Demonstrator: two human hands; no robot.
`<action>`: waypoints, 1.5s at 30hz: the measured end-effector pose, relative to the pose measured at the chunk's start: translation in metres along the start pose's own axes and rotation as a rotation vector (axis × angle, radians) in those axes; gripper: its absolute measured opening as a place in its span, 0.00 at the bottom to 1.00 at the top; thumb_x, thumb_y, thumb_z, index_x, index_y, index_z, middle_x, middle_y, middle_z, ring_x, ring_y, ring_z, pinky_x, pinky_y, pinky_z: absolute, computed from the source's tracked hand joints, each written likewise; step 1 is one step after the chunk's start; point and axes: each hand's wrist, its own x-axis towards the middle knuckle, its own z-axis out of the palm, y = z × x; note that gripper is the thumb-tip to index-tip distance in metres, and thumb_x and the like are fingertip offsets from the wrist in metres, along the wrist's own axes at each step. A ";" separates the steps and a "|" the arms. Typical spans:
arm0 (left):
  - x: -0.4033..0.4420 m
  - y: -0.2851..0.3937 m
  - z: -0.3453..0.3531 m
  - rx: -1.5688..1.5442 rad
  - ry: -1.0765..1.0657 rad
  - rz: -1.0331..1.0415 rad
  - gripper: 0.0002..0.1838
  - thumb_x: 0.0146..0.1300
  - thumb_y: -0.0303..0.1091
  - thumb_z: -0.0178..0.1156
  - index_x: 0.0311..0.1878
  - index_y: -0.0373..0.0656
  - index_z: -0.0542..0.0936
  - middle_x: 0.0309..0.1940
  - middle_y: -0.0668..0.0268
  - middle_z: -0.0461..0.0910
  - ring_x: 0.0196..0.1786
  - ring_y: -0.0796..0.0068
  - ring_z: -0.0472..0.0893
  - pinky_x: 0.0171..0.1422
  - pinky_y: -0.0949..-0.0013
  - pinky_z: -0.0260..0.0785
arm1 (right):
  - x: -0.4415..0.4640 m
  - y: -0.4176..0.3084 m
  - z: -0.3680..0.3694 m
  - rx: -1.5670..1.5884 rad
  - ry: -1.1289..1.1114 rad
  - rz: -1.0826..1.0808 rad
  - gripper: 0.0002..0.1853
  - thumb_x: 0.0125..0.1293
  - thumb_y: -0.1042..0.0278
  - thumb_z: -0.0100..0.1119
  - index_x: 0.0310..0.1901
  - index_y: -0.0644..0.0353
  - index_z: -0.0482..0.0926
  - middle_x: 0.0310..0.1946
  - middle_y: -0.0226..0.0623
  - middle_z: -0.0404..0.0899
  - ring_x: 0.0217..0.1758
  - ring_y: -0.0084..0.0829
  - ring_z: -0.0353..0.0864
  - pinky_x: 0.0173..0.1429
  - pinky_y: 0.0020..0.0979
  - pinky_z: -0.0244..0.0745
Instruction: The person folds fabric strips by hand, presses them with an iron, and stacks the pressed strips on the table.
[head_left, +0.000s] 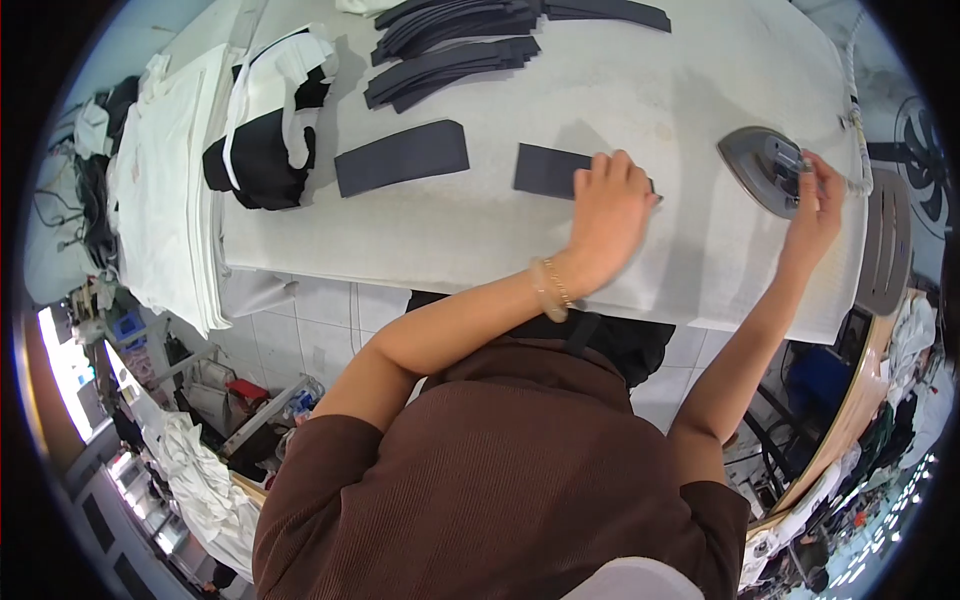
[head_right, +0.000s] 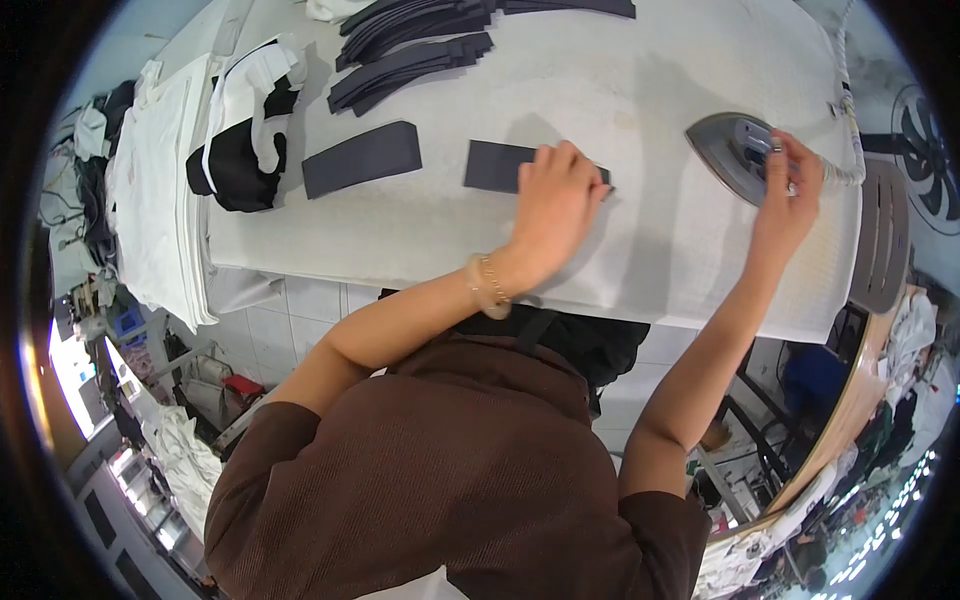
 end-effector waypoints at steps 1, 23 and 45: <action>-0.001 0.007 0.010 -0.017 -0.042 0.031 0.07 0.59 0.32 0.67 0.37 0.44 0.79 0.41 0.63 0.72 0.48 0.59 0.72 0.48 0.57 0.61 | -0.011 -0.007 0.003 0.014 -0.045 0.012 0.09 0.72 0.68 0.58 0.49 0.57 0.83 0.47 0.31 0.81 0.51 0.26 0.77 0.57 0.29 0.70; -0.001 -0.078 -0.042 0.293 -0.246 0.481 0.21 0.52 0.26 0.64 0.52 0.44 0.78 0.48 0.66 0.76 0.54 0.64 0.76 0.62 0.59 0.67 | -0.131 -0.045 0.100 -0.368 -0.454 -0.429 0.22 0.50 0.79 0.61 0.50 0.57 0.78 0.47 0.33 0.74 0.54 0.34 0.73 0.59 0.39 0.64; 0.005 -0.082 -0.053 -0.008 -0.082 -0.005 0.06 0.61 0.30 0.66 0.40 0.41 0.82 0.37 0.64 0.83 0.39 0.62 0.81 0.56 0.62 0.68 | -0.123 -0.012 0.086 -0.080 -0.280 0.103 0.05 0.61 0.68 0.68 0.38 0.55 0.84 0.38 0.28 0.78 0.47 0.34 0.73 0.52 0.39 0.60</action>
